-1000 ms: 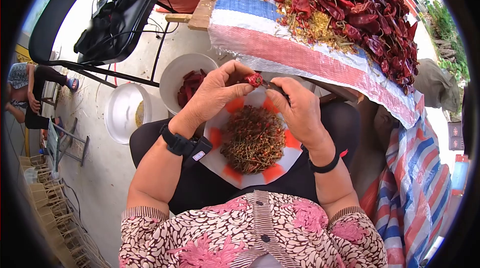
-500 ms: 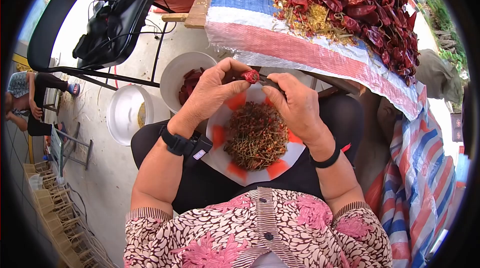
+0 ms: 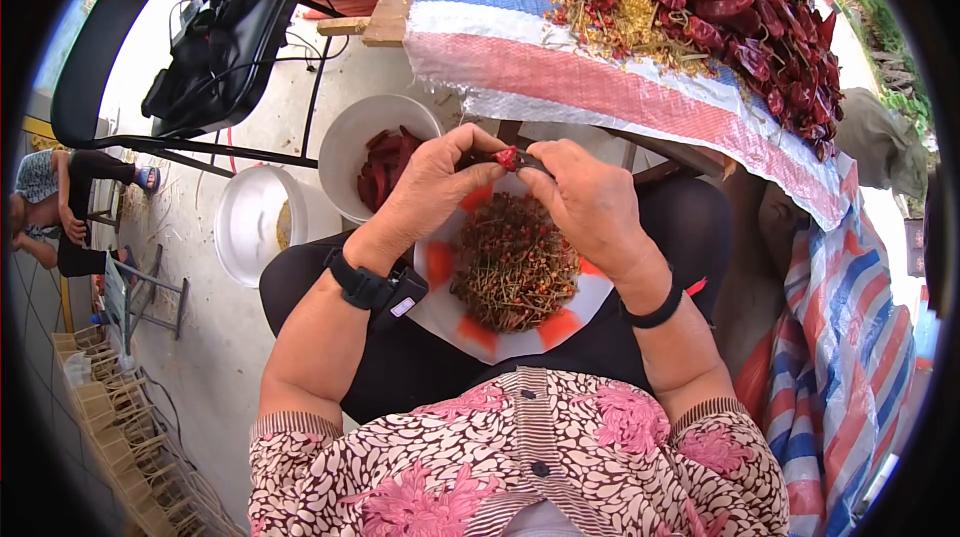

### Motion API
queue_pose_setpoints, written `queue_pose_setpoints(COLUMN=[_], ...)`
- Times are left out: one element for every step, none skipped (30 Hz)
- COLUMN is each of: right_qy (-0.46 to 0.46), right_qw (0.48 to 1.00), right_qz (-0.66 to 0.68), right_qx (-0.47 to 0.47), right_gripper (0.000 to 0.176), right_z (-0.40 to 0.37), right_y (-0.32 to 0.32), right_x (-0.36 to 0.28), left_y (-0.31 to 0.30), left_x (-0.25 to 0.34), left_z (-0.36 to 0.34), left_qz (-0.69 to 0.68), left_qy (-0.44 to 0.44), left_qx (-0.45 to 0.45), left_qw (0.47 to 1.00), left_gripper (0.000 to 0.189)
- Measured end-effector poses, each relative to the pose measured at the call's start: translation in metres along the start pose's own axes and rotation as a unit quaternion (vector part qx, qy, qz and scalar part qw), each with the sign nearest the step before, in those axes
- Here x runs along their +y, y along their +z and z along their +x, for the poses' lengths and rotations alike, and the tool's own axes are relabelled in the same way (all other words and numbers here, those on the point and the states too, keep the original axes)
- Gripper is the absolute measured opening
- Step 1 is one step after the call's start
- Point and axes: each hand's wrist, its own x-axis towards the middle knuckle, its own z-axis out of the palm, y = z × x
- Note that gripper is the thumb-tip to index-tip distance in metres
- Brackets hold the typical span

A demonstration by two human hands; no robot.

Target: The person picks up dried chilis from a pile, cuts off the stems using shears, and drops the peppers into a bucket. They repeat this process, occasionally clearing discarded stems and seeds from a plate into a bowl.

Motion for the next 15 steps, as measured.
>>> queue_pose_setpoints(right_qy=[0.003, 0.005, 0.008, 0.023, 0.037, 0.050, 0.072, 0.094, 0.115, 0.129, 0.141, 0.153, 0.178, 0.201, 0.223], right_qw=[1.000, 1.000, 1.000, 0.999, 0.997, 0.994, 0.983, 0.966, 0.944, 0.917, 0.885, 0.848, 0.803, 0.754, 0.699], right_qz=[-0.004, -0.008, -0.012, 0.024, 0.059, 0.094, 0.165, 0.235, 0.303, 0.370, 0.435, 0.497, 0.554, 0.608, 0.658], right_qx=[-0.007, -0.014, -0.021, -0.019, -0.017, -0.014, -0.032, -0.048, -0.064, -0.078, -0.091, -0.104, -0.126, -0.148, -0.170], right_gripper=[0.022, 0.022, 0.021, 0.022, 0.022, 0.022, 0.022, 0.023, 0.024, 0.024, 0.024, 0.025, 0.024, 0.024, 0.023], right_z=[0.000, 0.000, -0.001, -0.001, -0.001, -0.001, -0.001, -0.001, -0.001, -0.001, -0.002, -0.003, -0.003, -0.002, -0.002], right_y=[0.001, 0.003, 0.004, 0.005, 0.006, 0.007, 0.007, 0.006, 0.005, 0.006, 0.007, 0.007, 0.003, -0.002, -0.006], right_x=[0.000, -0.001, -0.001, 0.000, 0.002, 0.004, 0.005, 0.006, 0.007, 0.008, 0.010, 0.009, 0.007, 0.005, 0.002], left_y=[0.001, 0.002, 0.002, 0.002, 0.002, 0.002, 0.002, 0.002, 0.002, 0.002, 0.002, 0.001, 0.000, 0.000, 0.000], left_x=[-0.003, -0.006, -0.009, -0.010, -0.009, -0.008, -0.007, -0.007, -0.007, -0.008, -0.008, -0.007, -0.007, -0.006, -0.004], left_z=[0.000, 0.000, 0.001, 0.002, 0.001, 0.001, 0.001, 0.000, 0.000, -0.001, -0.001, -0.001, -0.002, -0.002, -0.003], left_qz=[-0.004, -0.001, 0.003, 0.007, -0.012, -0.032, -0.052, -0.087, -0.123, -0.158, -0.175, -0.192, -0.210, -0.221, -0.231], left_qy=[-0.011, -0.016, -0.020, -0.025, -0.026, -0.026, -0.024, -0.025, -0.025, -0.025, -0.023, -0.022, -0.020, -0.021, -0.022], left_qx=[-0.004, -0.006, -0.008, -0.011, -0.013, -0.014, -0.015, -0.023, -0.031, -0.040, -0.050, -0.059, -0.068, -0.073, -0.078], left_qw=[1.000, 1.000, 1.000, 1.000, 1.000, 0.999, 0.998, 0.996, 0.992, 0.986, 0.983, 0.979, 0.975, 0.972, 0.969], left_gripper=[0.016, 0.015, 0.015, 0.014, 0.014, 0.014, 0.014, 0.014, 0.014, 0.014, 0.014, 0.014, 0.015, 0.014, 0.014])
